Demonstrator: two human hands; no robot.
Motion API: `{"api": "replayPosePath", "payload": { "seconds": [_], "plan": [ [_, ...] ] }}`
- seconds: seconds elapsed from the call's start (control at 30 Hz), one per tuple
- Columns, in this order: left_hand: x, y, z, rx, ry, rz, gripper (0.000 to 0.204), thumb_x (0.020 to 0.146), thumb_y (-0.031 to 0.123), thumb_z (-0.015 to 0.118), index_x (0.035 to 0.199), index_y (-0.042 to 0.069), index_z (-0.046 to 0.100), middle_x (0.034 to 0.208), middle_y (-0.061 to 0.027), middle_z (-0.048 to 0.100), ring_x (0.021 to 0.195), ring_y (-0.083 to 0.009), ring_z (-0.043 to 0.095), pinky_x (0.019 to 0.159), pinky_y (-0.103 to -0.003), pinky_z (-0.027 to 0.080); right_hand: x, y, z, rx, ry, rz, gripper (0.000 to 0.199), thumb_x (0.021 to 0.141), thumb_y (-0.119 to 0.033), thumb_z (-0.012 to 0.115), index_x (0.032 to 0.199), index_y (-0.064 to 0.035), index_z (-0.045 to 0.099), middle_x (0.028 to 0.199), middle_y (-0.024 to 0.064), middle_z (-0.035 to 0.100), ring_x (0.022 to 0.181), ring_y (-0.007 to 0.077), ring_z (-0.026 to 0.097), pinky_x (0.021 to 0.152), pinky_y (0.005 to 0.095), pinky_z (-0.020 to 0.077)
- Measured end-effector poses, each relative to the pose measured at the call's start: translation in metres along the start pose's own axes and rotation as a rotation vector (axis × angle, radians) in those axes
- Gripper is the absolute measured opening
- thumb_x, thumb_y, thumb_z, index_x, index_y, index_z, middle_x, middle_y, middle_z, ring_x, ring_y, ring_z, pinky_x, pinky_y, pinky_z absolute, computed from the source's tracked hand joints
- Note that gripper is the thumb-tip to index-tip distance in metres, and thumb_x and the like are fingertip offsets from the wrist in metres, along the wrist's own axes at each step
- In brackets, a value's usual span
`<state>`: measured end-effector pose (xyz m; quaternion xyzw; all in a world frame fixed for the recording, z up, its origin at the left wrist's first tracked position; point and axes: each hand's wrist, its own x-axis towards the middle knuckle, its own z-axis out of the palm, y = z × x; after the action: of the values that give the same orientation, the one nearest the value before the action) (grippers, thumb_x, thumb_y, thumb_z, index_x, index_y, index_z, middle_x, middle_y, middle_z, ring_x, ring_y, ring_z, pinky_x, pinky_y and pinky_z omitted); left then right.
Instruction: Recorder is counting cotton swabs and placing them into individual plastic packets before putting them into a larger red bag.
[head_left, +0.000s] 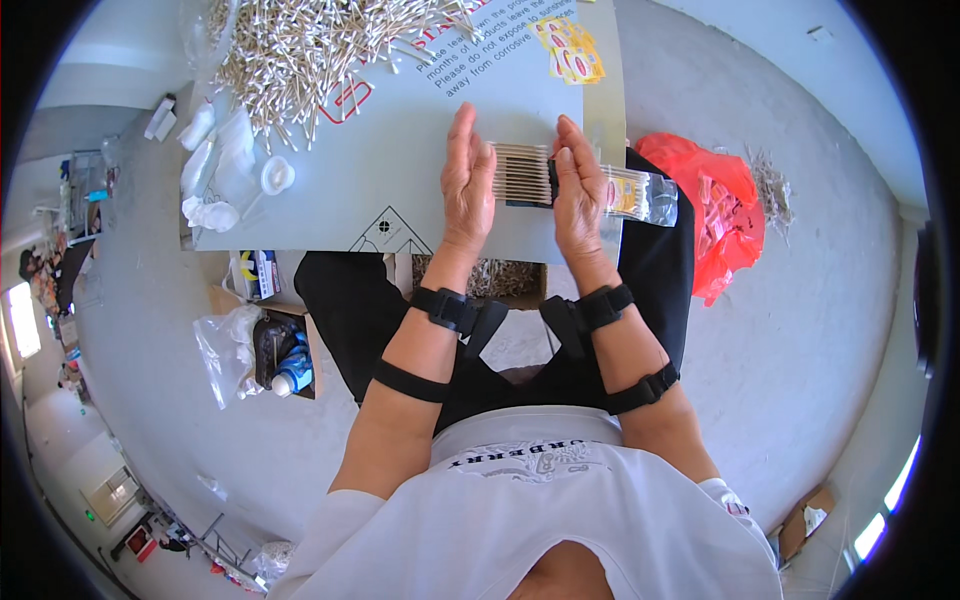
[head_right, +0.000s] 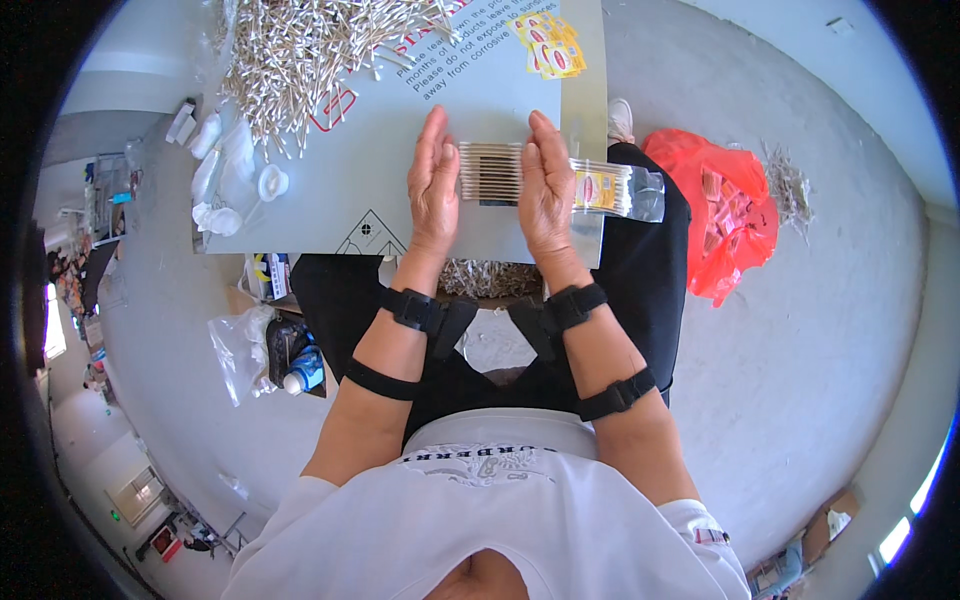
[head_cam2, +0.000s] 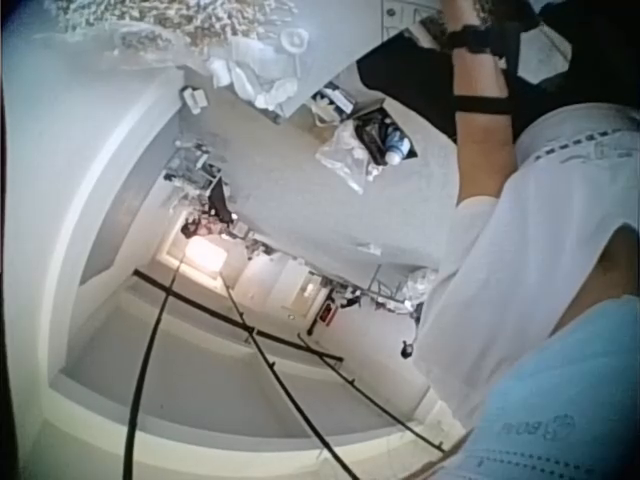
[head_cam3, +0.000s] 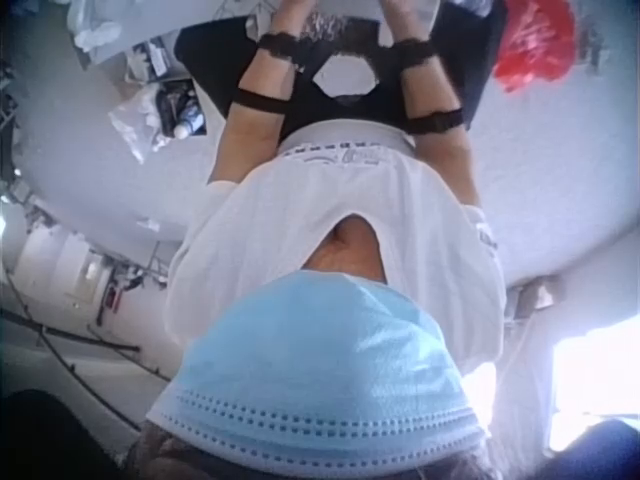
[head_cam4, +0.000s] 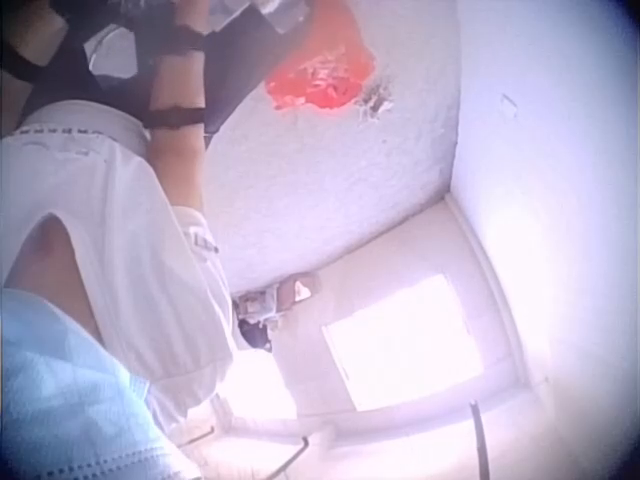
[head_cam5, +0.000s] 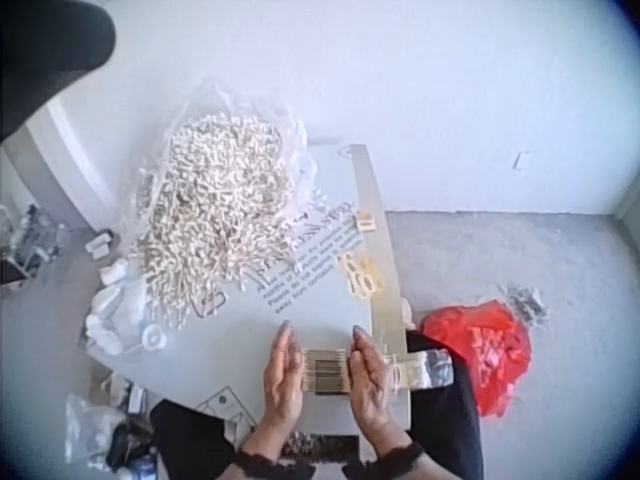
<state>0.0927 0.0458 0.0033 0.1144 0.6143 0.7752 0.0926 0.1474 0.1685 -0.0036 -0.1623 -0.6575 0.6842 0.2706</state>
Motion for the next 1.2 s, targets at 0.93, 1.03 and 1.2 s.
{"api": "replayPosePath", "payload": {
  "seconds": [0.93,1.03,1.2],
  "plan": [
    [-0.031,0.017,-0.011,1.423,-0.493,0.29,0.08,0.09,0.047,0.06,0.151,0.006,0.03,0.16,-0.0113,0.026,0.149,-0.0244,0.02,0.121,-0.049,0.012,-0.007,-0.031,-0.037,-0.754,-0.303,-0.401,0.011,0.072,-0.006,0.073,0.082,-0.0044,0.069,0.118,0.0096,0.062,0.12,0.0333,0.052,0.099,0.0446,0.0445],
    [-0.031,0.018,-0.011,1.427,-0.497,0.283,0.081,0.09,0.048,0.06,0.152,0.006,0.029,0.16,-0.0112,0.025,0.149,-0.0244,0.019,0.121,-0.049,0.011,-0.006,-0.03,-0.035,-0.845,-0.327,-0.43,0.007,0.072,-0.007,0.071,0.077,-0.0053,0.067,0.114,0.0088,0.062,0.12,0.0319,0.052,0.098,0.0464,0.0436],
    [-0.031,0.015,-0.012,1.425,-0.488,0.295,0.081,0.09,0.048,0.06,0.152,0.006,0.029,0.16,-0.0111,0.025,0.149,-0.0242,0.019,0.121,-0.049,0.011,-0.004,-0.028,-0.031,-0.89,-0.316,-0.415,0.005,0.071,-0.005,0.069,0.075,-0.0055,0.065,0.113,0.0084,0.061,0.12,0.0319,0.051,0.099,0.047,0.0421]
  ]
}}
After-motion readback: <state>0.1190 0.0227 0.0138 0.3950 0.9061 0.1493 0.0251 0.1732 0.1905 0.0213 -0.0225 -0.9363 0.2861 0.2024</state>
